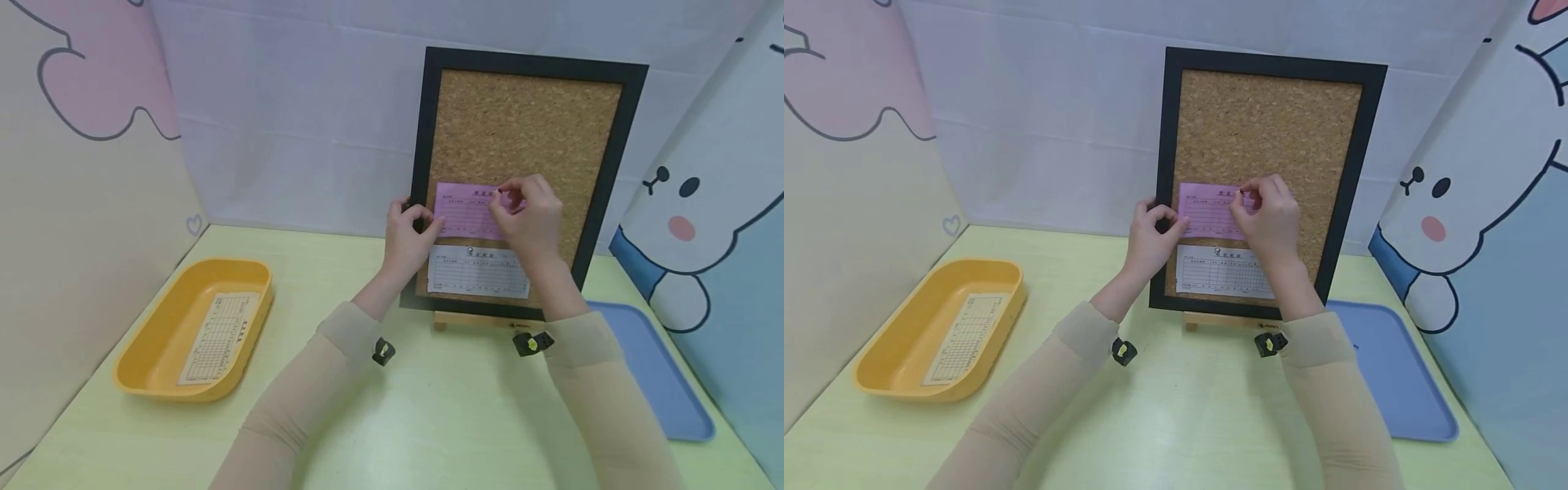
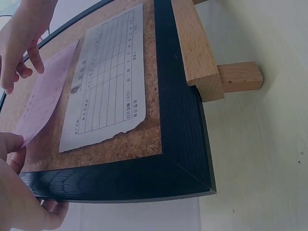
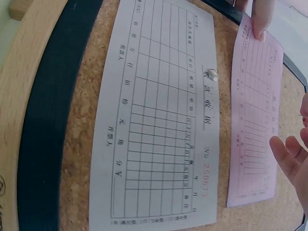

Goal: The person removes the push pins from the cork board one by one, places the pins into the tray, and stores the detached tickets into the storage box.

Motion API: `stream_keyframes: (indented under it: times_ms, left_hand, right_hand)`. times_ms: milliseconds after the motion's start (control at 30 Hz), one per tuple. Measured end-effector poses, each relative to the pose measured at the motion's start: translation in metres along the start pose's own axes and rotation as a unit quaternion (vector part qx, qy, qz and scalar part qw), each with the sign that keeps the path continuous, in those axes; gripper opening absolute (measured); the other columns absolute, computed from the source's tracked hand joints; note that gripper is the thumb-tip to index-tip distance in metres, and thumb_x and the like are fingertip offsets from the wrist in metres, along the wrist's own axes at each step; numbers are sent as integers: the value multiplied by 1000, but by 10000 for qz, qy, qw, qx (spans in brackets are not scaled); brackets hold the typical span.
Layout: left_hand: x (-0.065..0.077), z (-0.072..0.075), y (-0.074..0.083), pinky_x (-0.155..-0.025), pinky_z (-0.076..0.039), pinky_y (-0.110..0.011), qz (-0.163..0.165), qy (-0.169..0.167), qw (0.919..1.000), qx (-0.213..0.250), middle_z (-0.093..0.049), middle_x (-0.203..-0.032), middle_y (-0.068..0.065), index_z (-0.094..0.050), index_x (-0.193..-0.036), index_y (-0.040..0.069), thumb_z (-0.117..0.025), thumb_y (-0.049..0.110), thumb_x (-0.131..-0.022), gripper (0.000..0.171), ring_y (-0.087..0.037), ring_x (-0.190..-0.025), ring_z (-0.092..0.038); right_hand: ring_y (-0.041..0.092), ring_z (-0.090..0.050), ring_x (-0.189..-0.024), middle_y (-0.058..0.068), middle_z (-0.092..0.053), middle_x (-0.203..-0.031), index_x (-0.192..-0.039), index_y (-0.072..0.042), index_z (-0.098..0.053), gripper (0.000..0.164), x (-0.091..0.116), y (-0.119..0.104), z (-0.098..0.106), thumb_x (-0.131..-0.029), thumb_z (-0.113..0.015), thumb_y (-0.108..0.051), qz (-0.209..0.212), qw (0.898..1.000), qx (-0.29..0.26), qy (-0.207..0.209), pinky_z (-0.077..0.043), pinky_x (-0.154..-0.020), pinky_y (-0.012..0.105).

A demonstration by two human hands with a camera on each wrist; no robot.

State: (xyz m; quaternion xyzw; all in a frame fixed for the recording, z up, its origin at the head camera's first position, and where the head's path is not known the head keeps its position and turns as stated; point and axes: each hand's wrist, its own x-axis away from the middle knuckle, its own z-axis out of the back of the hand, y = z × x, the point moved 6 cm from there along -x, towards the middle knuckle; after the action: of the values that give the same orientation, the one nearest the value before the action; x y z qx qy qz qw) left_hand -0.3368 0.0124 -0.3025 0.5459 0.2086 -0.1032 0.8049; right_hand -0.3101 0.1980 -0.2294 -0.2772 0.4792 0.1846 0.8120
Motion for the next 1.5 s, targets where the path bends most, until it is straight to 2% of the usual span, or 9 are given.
stream_keyframes:
  times_ms: [200,500,633,767,933,1100,1333,1500]
  left_hand:
    - [3,10,6,-101,-32,-36,17,-52,10000,-15,-34,-136,-7,-59,-76,11,-66,28,-83,19,-21,-125,-31]
    - [4,25,15,-99,-34,-32,-252,-134,9994,-189,-38,-130,-5,-59,-76,11,-65,29,-84,21,-19,-122,-33]
    - [5,31,15,-96,-36,-33,-311,-177,9989,-297,-43,-124,-4,-59,-77,12,-65,30,-84,20,-20,-118,-37]
    - [8,37,16,-87,-40,-32,-404,-330,9978,-411,-50,-109,-2,-59,-79,11,-65,30,-83,21,-16,-103,-46]
    - [13,44,20,-73,-41,-27,-435,-580,9961,-495,-54,-92,0,-58,-82,12,-63,33,-84,22,-13,-88,-47]
    - [17,52,29,-68,-41,-25,-762,-608,9934,-606,-57,-78,1,-59,-82,10,-62,30,-85,20,-13,-79,-50]
    - [25,68,42,-70,-40,-28,-1408,-396,9844,-975,-59,-74,2,-62,-82,10,-64,26,-84,16,-13,-76,-50]
    - [29,80,49,-68,-40,-27,-1739,-234,9757,-1311,-60,-72,3,-64,-82,10,-65,25,-84,14,-16,-75,-50]
  right_hand:
    - [19,-53,-66,11,-56,-78,-86,2,-62,14,-2,-5,7,-81,-62,-12,84,9993,189,-325,-39,-58,22]
    - [17,-51,-69,10,-57,-80,-88,0,-63,19,-2,-11,23,-83,-62,-17,215,9973,323,-618,-39,-60,22]
    - [17,-51,-70,10,-57,-80,-88,1,-63,17,-3,-17,32,-83,-62,-15,263,9972,283,-638,-40,-60,22]
    - [18,-52,-69,11,-57,-78,-85,2,-63,13,-5,-23,42,-81,-62,-10,400,9975,276,-518,-40,-58,23]
    - [18,-52,-67,12,-58,-75,-83,2,-64,10,-7,-28,54,-79,-63,-7,679,9967,232,-381,-38,-58,16]
    - [18,-50,-67,11,-58,-75,-84,2,-65,11,-6,-29,65,-77,-66,-6,783,9954,274,-482,-34,-60,10]
    - [19,-51,-68,13,-59,-77,-85,3,-65,12,-4,-32,82,-77,-68,-4,822,9943,370,-566,-33,-62,9]
    - [16,-49,-64,13,-59,-75,-86,4,-65,13,-2,-33,92,-74,-69,-1,919,9936,352,-550,-32,-62,6]
